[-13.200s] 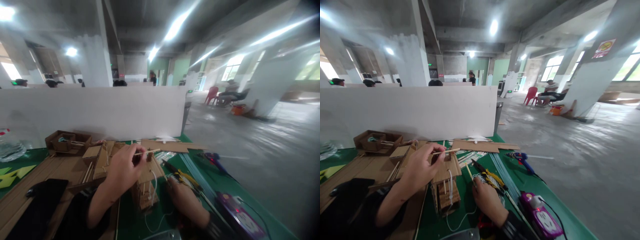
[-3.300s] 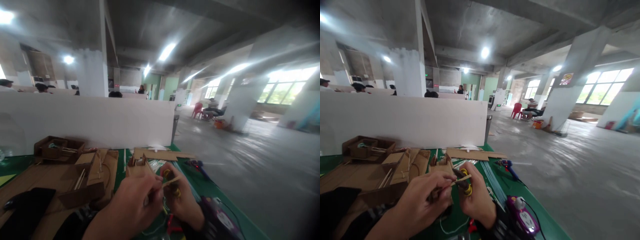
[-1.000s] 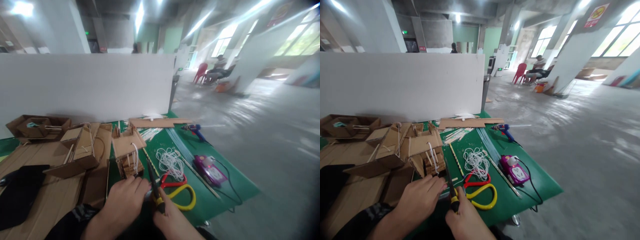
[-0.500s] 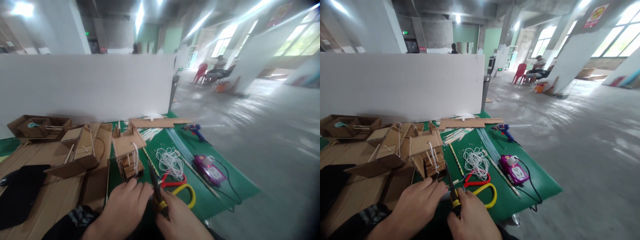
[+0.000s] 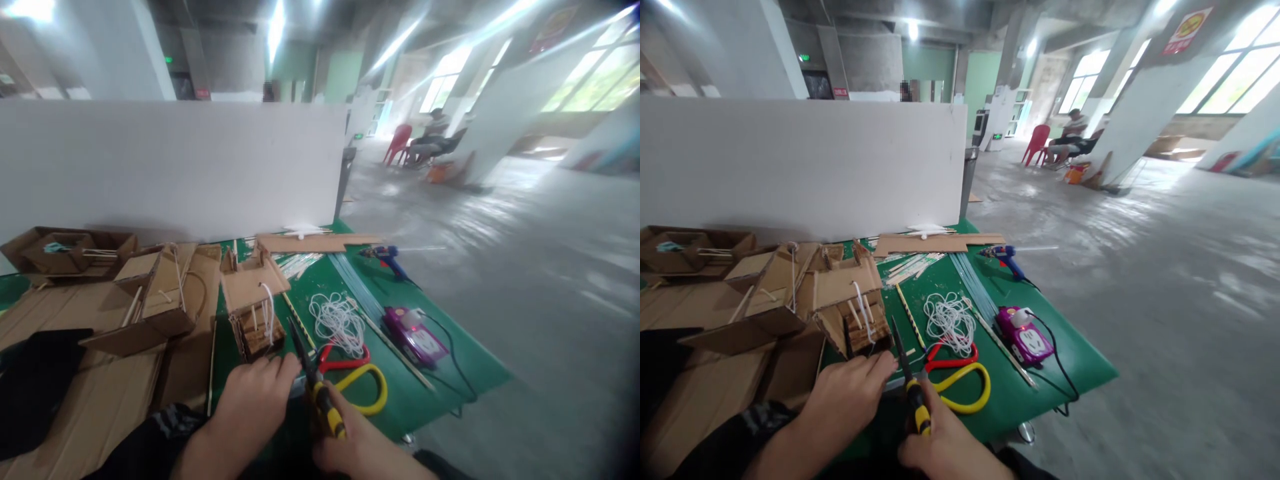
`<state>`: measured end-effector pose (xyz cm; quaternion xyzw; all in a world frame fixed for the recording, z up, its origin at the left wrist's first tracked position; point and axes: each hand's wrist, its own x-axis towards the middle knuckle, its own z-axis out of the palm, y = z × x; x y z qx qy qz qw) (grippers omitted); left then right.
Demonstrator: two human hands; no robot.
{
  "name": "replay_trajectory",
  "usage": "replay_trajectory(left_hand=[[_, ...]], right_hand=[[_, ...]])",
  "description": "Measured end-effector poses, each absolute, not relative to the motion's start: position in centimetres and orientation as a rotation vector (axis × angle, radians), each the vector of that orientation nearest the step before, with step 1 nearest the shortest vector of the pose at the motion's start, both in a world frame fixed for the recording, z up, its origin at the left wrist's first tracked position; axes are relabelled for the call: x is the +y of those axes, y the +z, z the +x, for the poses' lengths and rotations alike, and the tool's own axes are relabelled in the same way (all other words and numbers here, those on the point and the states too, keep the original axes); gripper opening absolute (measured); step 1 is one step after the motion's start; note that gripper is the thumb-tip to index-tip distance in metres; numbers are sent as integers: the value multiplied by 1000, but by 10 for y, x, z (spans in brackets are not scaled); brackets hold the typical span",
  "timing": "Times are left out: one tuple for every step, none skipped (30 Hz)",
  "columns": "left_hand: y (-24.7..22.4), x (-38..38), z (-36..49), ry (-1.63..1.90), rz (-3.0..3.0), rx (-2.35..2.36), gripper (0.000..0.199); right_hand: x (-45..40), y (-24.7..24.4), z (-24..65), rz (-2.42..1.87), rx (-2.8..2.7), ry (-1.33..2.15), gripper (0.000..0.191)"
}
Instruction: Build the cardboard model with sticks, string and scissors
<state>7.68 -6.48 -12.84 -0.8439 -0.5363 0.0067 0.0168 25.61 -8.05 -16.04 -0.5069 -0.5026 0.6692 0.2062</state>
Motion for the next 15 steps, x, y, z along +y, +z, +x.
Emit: replay_trajectory(left_hand=[[-131, -65, 76, 46, -2634, -1680, 28], [-133, -65, 76, 73, -2646, -1692, 30], [-136, -65, 76, 101, -2657, -1704, 32], [-138, -64, 76, 126, -2664, -1717, 34], [-140, -64, 76, 147, -2666, -1732, 34], [-142, -63, 76, 161, -2664, -1747, 33], [-144, -62, 76, 166, -2662, -1758, 31], [-145, -62, 76, 165, -2660, -1763, 30], [-145, -61, 76, 162, -2661, -1765, 29], [-145, -60, 76, 161, -2665, -1767, 29], [-145, -59, 76, 162, -2672, -1766, 28], [-144, -58, 76, 164, -2683, -1764, 28], [-144, -57, 76, 166, -2694, -1762, 27], [-143, -57, 76, 168, -2704, -1759, 26], [-143, -56, 76, 169, -2715, -1758, 26]], right_hand=[[-80, -166, 256, -1462, -1373, 1899, 36], [-79, -172, 255, -1503, -1360, 1921, 27], [-77, -176, 254, -1527, -1358, 1931, 20], [-76, -179, 253, -1537, -1359, 1932, 15], [-76, -181, 252, -1536, -1361, 1931, 14], [-75, -181, 252, -1536, -1360, 1930, 17], [-75, -180, 252, -1532, -1357, 1929, 18], [-75, -178, 253, -1526, -1353, 1929, 17], [-75, -176, 254, -1518, -1348, 1928, 14], [-75, -174, 255, -1509, -1342, 1928, 10], [-74, -172, 256, -1499, -1339, 1932, 8], [-73, -170, 257, -1490, -1338, 1939, 7], [-72, -169, 258, -1482, -1340, 1949, 7], [-71, -169, 259, -1478, -1341, 1962, 8], [-69, -169, 259, -1478, -1341, 1976, 9]])
